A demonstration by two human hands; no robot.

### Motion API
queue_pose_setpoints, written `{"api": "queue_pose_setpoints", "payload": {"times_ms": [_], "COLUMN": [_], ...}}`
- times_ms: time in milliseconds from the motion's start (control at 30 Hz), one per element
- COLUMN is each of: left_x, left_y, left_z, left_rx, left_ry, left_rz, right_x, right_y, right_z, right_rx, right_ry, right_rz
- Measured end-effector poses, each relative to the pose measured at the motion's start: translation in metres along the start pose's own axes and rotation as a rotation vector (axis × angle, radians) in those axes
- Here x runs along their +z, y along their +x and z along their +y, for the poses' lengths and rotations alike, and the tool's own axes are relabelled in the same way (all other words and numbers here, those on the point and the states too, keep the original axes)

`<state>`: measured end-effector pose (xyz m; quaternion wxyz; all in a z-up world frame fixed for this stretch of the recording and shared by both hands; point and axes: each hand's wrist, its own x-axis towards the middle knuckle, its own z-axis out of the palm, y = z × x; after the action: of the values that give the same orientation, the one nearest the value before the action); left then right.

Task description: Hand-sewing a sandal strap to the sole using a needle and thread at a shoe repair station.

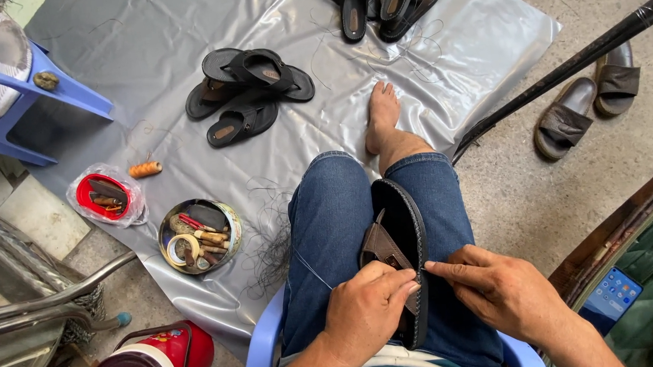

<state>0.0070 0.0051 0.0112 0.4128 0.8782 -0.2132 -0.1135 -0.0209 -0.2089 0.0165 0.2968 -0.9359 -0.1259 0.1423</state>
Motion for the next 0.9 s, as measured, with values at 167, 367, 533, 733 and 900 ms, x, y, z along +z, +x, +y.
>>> {"api": "queue_pose_setpoints", "payload": {"times_ms": [167,367,533,733,900], "left_x": [0.017,0.024,0.016,0.013,0.015], "left_y": [0.003,0.002,0.0,0.005,0.005], "left_z": [-0.004,-0.01,-0.013,-0.014,-0.016], "left_rx": [0.025,0.024,0.034,0.09,0.069], "left_ry": [-0.147,-0.176,-0.192,-0.228,-0.245], "left_rz": [0.038,0.036,0.031,0.069,0.054], "right_x": [0.003,0.005,0.011,0.01,0.014], "right_y": [-0.003,-0.002,-0.001,0.003,0.004], "right_z": [-0.008,-0.005,0.004,0.004,0.002], "right_rx": [0.169,0.236,0.04,-0.01,-0.022], "right_ry": [-0.176,-0.108,0.288,0.226,0.32], "right_rz": [-0.001,0.016,0.1,0.134,0.168]}}
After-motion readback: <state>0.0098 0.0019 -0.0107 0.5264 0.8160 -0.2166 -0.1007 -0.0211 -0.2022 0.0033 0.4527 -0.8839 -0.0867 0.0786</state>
